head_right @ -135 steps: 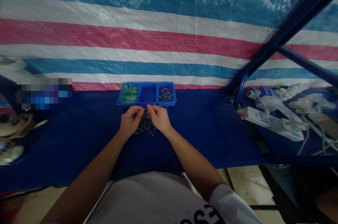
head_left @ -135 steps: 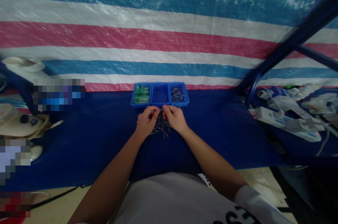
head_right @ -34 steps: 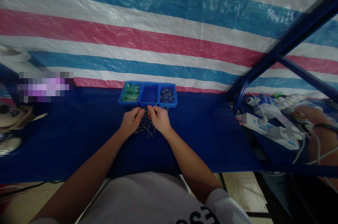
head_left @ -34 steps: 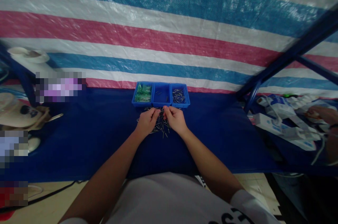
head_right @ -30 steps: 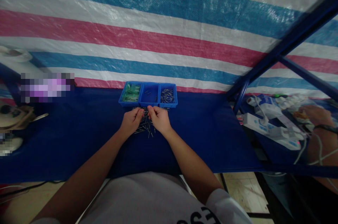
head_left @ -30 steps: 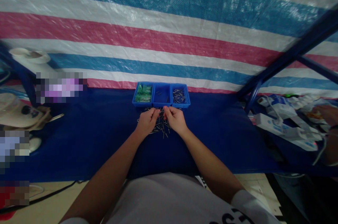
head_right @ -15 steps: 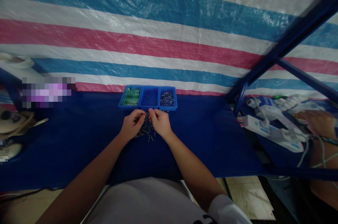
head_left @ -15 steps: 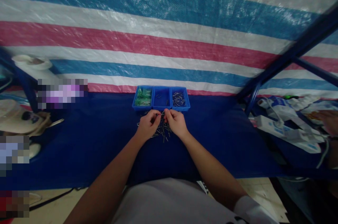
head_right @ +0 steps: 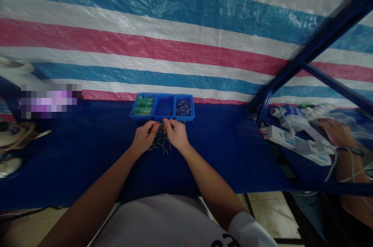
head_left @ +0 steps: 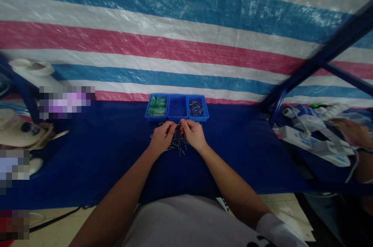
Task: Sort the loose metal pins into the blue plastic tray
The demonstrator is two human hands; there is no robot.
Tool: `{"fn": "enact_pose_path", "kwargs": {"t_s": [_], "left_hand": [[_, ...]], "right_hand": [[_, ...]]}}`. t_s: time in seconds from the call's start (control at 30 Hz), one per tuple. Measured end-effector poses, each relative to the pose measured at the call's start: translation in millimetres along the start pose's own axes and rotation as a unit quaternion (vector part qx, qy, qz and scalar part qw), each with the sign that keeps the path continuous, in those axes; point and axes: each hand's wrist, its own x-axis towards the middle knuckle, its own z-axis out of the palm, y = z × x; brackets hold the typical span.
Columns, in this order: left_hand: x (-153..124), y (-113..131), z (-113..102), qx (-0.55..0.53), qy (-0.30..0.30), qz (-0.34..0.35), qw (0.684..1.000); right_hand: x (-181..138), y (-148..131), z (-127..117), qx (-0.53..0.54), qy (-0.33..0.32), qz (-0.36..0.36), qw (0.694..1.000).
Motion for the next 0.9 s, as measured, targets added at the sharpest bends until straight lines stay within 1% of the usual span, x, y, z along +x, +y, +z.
{"fn": "enact_pose_path", "kwargs": {"t_s": [0.2, 0.27, 0.33, 0.5, 0.67, 0.9], "left_hand": [[-0.7, -0.3, 0.5, 0.002, -0.006, -0.013, 1.000], [-0.9, -0.1, 0.6, 0.000, 0.001, -0.015, 1.000], [-1.0, 0.2, 0.5, -0.006, 0.001, -0.019, 1.000], [-0.9, 0.5, 0.2, -0.010, -0.002, -0.017, 1.000], [-0.7, 0.8, 0.6, -0.009, -0.007, -0.017, 1.000], [-0.6, 1.3, 0.3, -0.013, -0.009, -0.024, 1.000]], "right_hand": [[0.5, 1.6, 0.1, 0.005, 0.000, 0.011, 1.000], [2.0, 4.9, 0.3, 0.012, 0.018, 0.022, 1.000], [4.5, 9.3, -0.1, 0.028, 0.049, 0.042, 0.998], [12.8, 18.4, -4.3, 0.094, 0.115, 0.116, 0.982], [18.1, 21.8, -8.2, 0.154, 0.141, 0.163, 0.964], [20.2, 24.6, -10.7, 0.149, 0.160, 0.182, 0.959]]}}
